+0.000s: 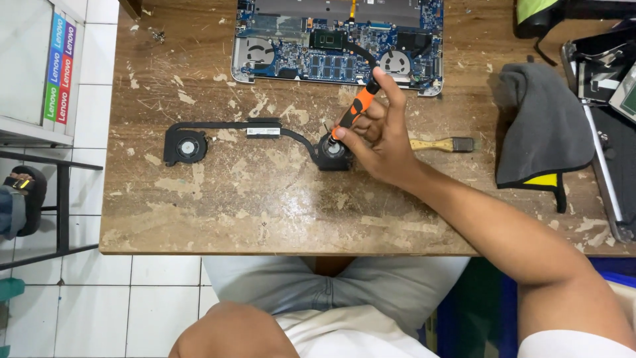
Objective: Disassembling a laptop cooling fan assembly using a precision screwdriver on a workbench.
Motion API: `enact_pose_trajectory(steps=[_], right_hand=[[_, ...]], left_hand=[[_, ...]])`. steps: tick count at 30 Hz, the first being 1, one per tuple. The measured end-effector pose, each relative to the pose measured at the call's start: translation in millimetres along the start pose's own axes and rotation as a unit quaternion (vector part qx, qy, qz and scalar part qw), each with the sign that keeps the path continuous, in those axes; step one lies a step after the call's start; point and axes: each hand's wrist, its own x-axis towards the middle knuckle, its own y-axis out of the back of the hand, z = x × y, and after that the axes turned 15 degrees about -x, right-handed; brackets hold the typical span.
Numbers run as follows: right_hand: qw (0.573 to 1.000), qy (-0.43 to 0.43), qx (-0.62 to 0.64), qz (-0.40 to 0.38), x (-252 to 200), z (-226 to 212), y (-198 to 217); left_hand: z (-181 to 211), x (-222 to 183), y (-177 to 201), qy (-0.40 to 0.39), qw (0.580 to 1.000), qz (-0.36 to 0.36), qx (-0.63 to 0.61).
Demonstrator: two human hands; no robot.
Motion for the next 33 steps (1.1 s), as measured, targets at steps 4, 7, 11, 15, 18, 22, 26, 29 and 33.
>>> enact_pose_trajectory(steps=[4,7,11,15,18,22,26,29,33], right_hand=[[1.000,-0.006,-0.022,-0.020,3,-8,7],[0.999,-0.007,-0.026,-0.023,1,-6,8],[0.999,0.002,-0.027,-0.031,1,-5,6],[0.999,-0.001,-0.034,-0.038,-1,-5,6],[0.998,0.005,-0.042,-0.042,0,-6,5],[0.998,0.026,-0.036,-0.050,0,-10,4],[0.998,0.025,-0.026,-0.058,0,-15,3],[0.996,0.044,-0.049,-0.062,2,-17,1],[0.995,0.048,-0.067,-0.061,4,-23,3]], left_hand=[[70,98,-127,-0.015,1.000,0.002,0.005],[82,108,-145,-0.025,1.000,0.007,0.008],[82,110,-145,-0.040,0.999,0.013,0.015],[75,111,-139,-0.054,0.998,0.016,0.017],[68,117,-129,-0.070,0.997,0.021,0.022],[52,127,-101,-0.098,0.994,0.038,0.036],[36,125,-61,0.132,0.913,-0.026,0.385],[26,104,-44,0.222,0.846,-0.075,0.479],[16,81,-40,0.249,0.818,-0.104,0.509]])
